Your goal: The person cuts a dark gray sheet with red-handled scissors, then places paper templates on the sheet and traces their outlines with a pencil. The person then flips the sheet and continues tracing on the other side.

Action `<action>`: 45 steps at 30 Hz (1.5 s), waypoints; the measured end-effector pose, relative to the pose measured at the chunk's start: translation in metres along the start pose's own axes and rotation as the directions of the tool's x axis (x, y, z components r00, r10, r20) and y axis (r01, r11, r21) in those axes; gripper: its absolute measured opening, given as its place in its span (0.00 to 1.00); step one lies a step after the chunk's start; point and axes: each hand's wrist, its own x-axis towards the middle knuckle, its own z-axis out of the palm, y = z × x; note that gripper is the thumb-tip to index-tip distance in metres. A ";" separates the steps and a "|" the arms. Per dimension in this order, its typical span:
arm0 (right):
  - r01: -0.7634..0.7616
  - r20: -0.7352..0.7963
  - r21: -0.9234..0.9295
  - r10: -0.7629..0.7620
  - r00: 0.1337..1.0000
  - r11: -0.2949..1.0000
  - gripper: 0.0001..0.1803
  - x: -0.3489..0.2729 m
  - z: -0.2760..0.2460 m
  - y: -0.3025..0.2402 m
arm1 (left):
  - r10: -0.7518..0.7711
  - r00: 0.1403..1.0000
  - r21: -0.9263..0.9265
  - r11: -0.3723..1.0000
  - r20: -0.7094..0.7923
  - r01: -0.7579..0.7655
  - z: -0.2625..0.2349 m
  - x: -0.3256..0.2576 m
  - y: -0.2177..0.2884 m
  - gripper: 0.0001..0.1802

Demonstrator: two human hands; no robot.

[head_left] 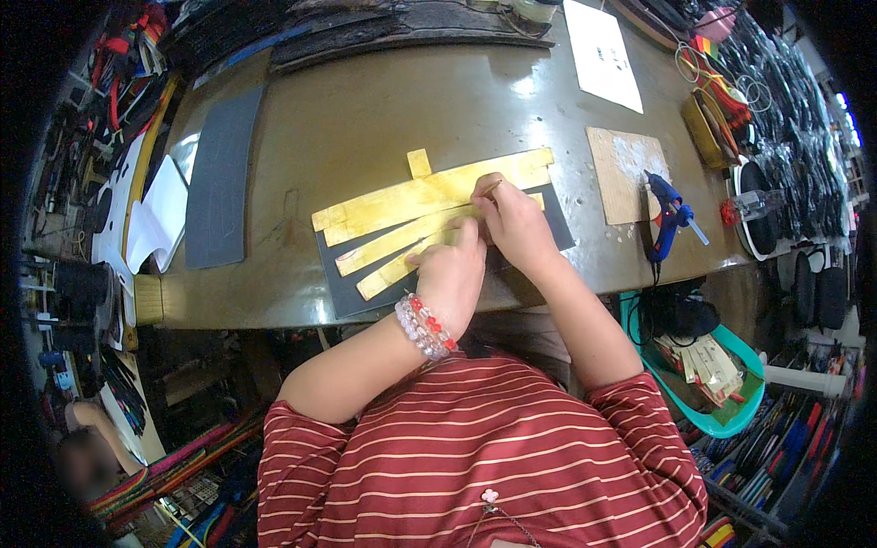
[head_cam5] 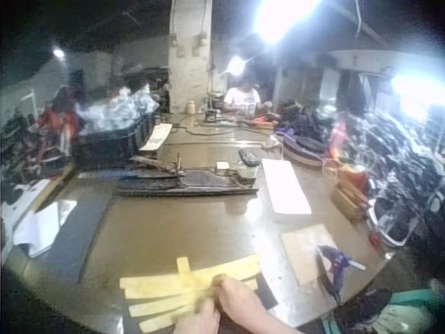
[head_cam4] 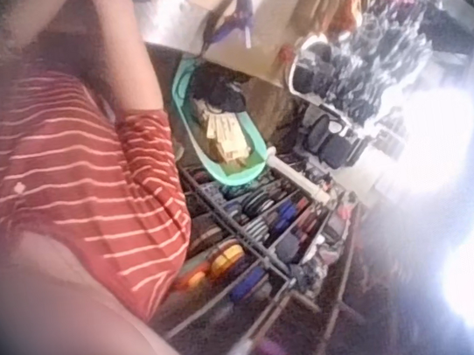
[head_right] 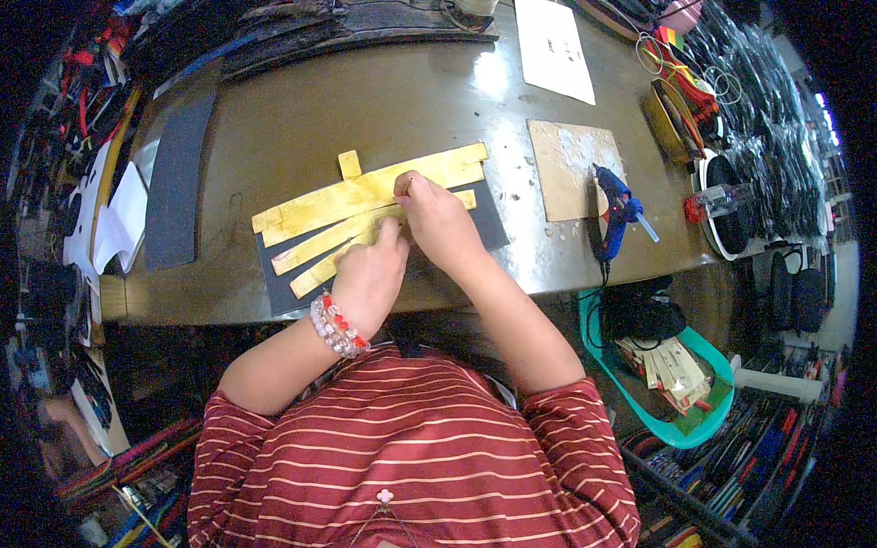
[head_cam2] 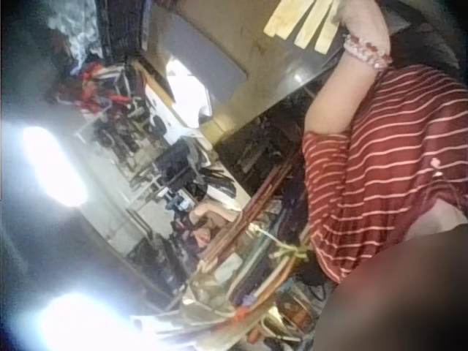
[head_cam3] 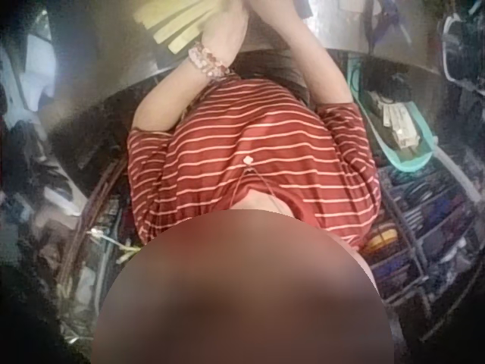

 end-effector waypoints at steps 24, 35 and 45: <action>-0.167 -0.152 -0.137 0.145 0.978 0.976 0.04 -0.017 -0.054 0.035 | -0.037 0.981 0.083 0.995 -0.190 0.054 -0.003 -0.002 -0.002 0.27; -0.120 -0.057 -0.249 0.109 0.992 0.961 0.04 -0.031 -0.067 0.020 | -0.042 0.988 0.168 0.983 -0.147 0.067 -0.001 -0.002 0.001 0.28; -0.155 0.014 0.153 0.154 0.988 0.976 0.04 -0.001 -0.008 -0.006 | -0.043 0.982 0.010 0.999 -0.185 0.045 0.004 -0.002 -0.003 0.24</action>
